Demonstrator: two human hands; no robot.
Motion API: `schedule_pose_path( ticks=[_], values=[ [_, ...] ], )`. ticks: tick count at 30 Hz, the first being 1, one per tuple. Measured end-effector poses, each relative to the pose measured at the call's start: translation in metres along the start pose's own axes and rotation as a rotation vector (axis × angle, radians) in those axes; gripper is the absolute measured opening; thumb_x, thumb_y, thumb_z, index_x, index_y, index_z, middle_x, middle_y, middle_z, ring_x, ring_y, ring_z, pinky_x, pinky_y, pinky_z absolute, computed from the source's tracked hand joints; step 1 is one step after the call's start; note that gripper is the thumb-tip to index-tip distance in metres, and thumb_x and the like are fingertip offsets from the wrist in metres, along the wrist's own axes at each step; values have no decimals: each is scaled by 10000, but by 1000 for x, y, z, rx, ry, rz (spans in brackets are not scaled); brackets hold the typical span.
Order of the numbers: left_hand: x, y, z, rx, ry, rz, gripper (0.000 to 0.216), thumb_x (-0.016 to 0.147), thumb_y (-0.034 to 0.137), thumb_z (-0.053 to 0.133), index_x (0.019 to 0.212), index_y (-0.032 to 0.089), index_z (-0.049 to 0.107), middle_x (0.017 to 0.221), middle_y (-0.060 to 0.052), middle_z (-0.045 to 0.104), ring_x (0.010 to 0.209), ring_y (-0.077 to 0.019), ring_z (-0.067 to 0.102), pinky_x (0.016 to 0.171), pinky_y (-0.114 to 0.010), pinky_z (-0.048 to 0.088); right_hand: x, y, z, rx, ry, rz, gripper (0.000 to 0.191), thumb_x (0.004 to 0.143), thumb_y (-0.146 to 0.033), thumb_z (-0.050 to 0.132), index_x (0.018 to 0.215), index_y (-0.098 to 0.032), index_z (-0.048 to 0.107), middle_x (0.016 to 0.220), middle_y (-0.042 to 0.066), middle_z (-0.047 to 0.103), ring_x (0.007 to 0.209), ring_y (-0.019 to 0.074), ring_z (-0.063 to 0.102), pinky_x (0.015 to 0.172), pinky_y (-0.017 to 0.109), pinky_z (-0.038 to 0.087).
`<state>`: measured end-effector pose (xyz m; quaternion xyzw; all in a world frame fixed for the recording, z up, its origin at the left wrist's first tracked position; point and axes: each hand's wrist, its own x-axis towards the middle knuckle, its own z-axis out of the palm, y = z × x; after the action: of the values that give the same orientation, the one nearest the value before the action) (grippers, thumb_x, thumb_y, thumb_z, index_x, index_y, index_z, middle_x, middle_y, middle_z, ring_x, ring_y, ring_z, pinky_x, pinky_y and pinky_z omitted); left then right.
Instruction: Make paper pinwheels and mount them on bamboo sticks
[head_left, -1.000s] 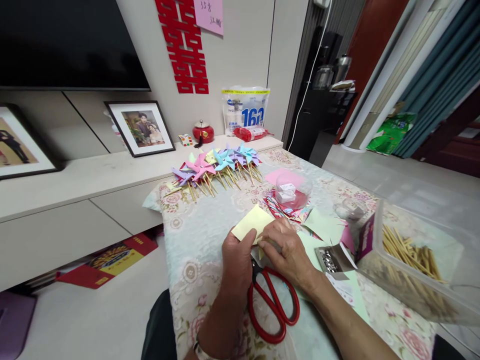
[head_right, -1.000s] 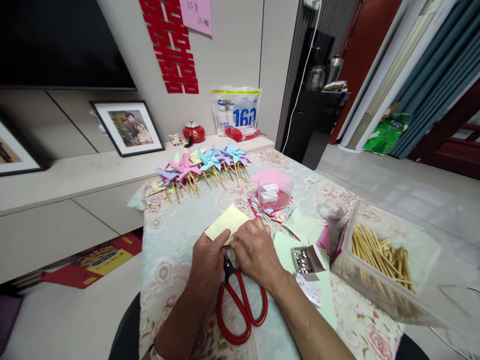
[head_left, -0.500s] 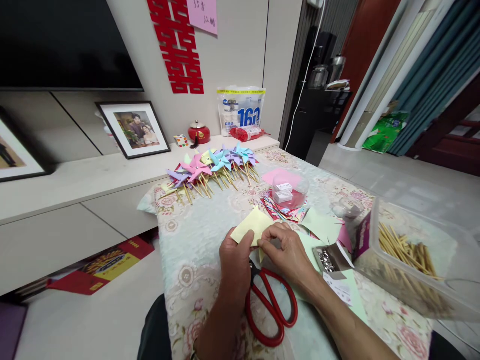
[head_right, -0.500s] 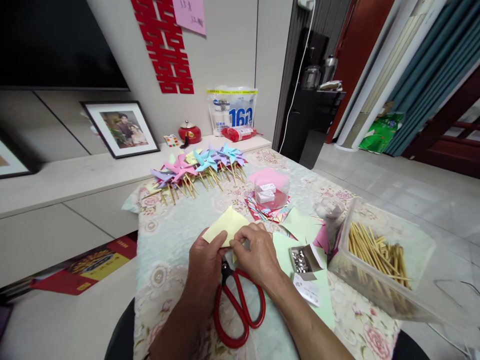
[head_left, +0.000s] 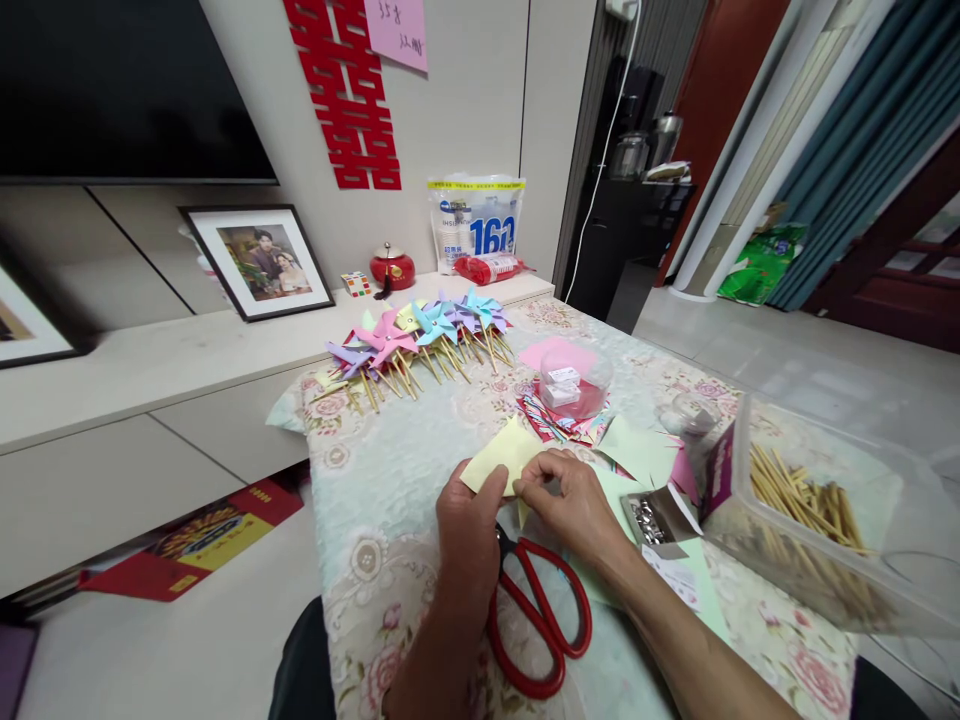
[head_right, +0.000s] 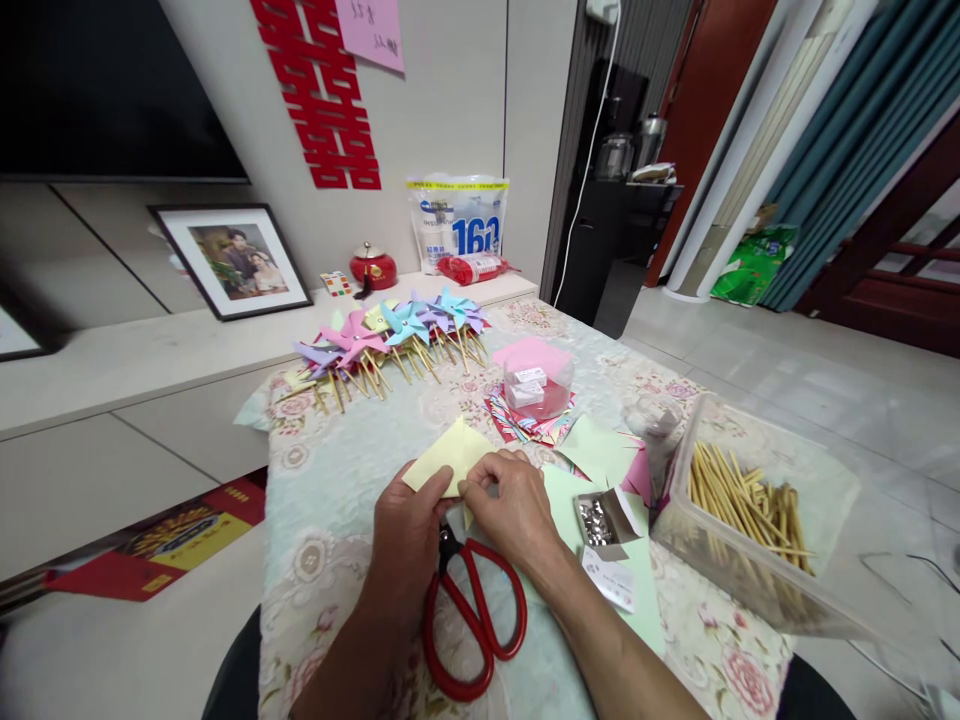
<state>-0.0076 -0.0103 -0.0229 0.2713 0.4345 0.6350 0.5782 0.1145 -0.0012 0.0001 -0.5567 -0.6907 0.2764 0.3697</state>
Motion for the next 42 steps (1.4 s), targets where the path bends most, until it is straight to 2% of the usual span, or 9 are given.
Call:
schedule_pose_path(
  ticks=[12,20,23,25,28,31,35,39,42],
  values=[
    [8,-12,-6,69,37,39,318,673,252,770,956,152,665,805,-23,734,665,-164,645,654,-270,484,0,0,0,-5,17,6,162,793,-199,613,632,-207,625,677,12,626,721,199,565,670,302,410],
    [5,-6,-6,128,71,-5,364,669,282,767,995,150,670,754,-15,713,600,-150,620,580,-254,472,0,-2,-6,56,30,-16,160,790,-238,631,633,-210,642,678,13,642,723,201,580,680,312,424],
    [3,4,-3,125,82,-73,348,629,269,777,939,146,680,749,-34,715,585,-156,621,563,-260,480,4,1,-19,166,138,30,129,801,-330,650,781,-211,694,788,36,687,793,223,618,711,333,454],
    [2,10,-1,104,77,-102,308,587,242,782,867,150,690,739,-53,719,576,-168,622,542,-267,480,7,6,-27,259,191,93,268,783,-370,676,989,-200,706,943,68,708,898,248,635,772,362,474],
    [0,19,3,91,24,-131,245,555,207,778,784,167,700,721,-71,721,569,-181,622,514,-272,472,10,11,-33,467,88,191,588,755,-387,715,1289,-171,593,1053,81,700,954,247,645,832,375,481],
    [-5,26,5,118,-64,-160,224,552,189,776,760,171,694,698,-58,711,548,-170,601,507,-271,467,8,10,-35,654,-97,258,752,752,-338,734,1435,-178,461,846,6,686,783,196,648,702,314,475],
    [-11,31,4,252,-143,-134,238,590,214,773,801,152,682,644,-16,678,529,-156,582,513,-265,462,5,5,-34,735,-191,332,854,697,-222,750,1480,-218,410,595,-82,567,534,154,567,499,250,383],
    [-15,33,4,348,-143,-55,248,580,228,781,795,152,683,648,-16,685,585,-178,617,542,-265,476,3,7,-32,798,-282,350,960,693,-193,736,1538,-260,285,786,-9,724,622,212,676,539,298,490],
    [-16,34,5,412,-155,-26,241,587,229,765,801,154,682,648,-15,687,604,-184,622,549,-263,478,3,10,-32,699,-294,298,961,695,-159,720,1544,-273,285,962,44,757,707,234,705,601,332,536]
  ],
)
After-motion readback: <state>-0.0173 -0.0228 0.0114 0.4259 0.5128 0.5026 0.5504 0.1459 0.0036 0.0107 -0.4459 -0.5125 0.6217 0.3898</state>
